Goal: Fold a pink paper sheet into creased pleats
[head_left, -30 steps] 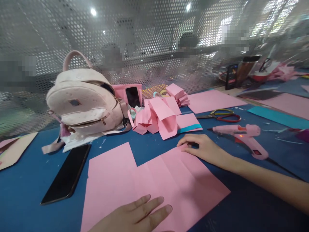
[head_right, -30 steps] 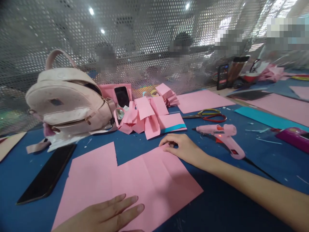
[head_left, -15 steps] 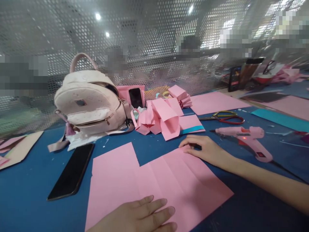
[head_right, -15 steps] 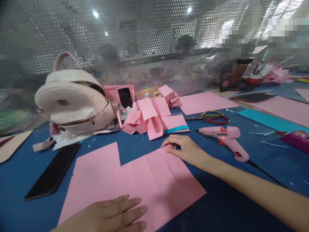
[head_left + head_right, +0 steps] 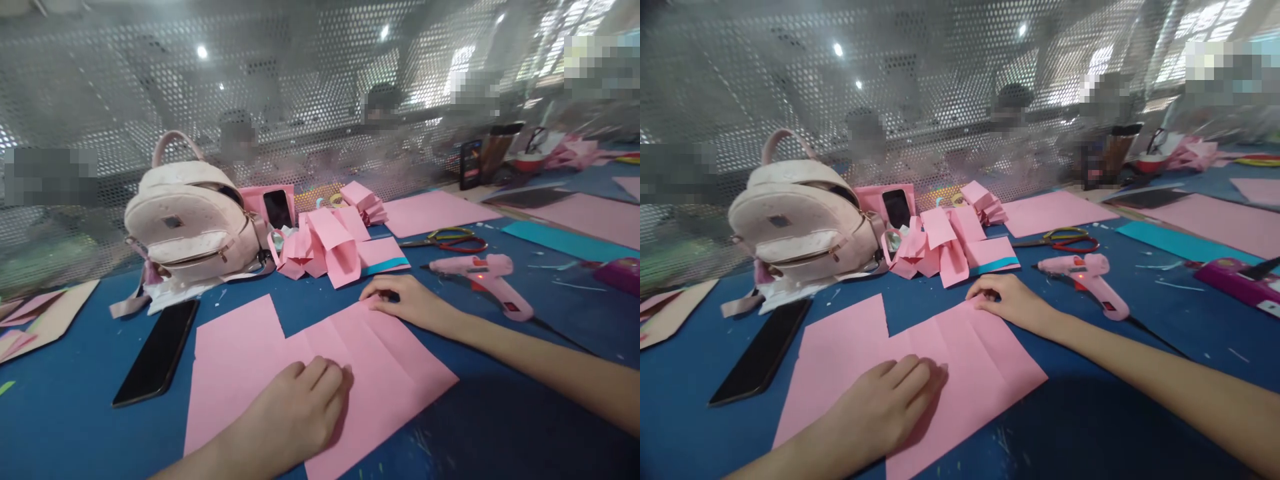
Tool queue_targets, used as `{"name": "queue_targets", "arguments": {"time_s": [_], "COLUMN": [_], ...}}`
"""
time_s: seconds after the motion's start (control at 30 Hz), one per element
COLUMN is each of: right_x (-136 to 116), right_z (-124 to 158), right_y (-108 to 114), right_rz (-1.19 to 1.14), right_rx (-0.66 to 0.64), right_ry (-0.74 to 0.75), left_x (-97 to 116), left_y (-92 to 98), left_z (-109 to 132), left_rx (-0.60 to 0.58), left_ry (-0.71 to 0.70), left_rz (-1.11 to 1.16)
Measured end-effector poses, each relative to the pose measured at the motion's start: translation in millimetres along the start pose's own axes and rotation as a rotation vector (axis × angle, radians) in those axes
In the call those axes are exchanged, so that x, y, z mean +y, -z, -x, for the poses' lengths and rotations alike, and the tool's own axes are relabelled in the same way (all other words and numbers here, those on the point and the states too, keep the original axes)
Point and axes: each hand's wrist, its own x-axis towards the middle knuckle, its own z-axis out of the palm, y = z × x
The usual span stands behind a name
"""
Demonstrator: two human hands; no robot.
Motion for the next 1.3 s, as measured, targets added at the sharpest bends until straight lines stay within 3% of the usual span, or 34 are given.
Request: {"name": "queue_targets", "arguments": {"time_s": [0.2, 0.43, 0.63, 0.8, 1.0, 1.2, 1.3], "right_x": [5.6, 10.2, 13.9, 13.9, 14.6, 11.0, 10.3], "right_z": [-1.1, -0.7, -1.4, -2.0, -1.5, -1.3, -1.7], "right_y": [-2.1, -3.6, -4.5, -4.5, -4.7, -4.1, -4.5], "right_rz": [-0.039, -0.096, -0.126, -0.148, -0.164, -0.183, -0.191], "right_rx": [0.009, 0.028, 0.027, 0.027, 0.032, 0.038, 0.041], "right_ry": [0.015, 0.015, 0.004, 0.0, -0.022, -0.036, -0.046], "left_x": [-9.0, 6.4, 9.5, 9.9, 17.0, 5.7, 1.6], "left_y": [-9.0, 0.6, 0.5, -7.1, -13.5, -5.3, -3.7], "left_z": [-33.2, -42.4, -47.2, -50.8, -59.6, -69.1, -70.9], "left_rx": [-0.083, -0.112, -0.09, 0.0, -0.004, -0.081, -0.134], "left_ry": [0.088, -0.109, -0.158, -0.165, -0.047, 0.261, 0.279], "left_rz": [0.072, 0.295, 0.363, 0.388, 0.312, 0.249, 0.209]}}
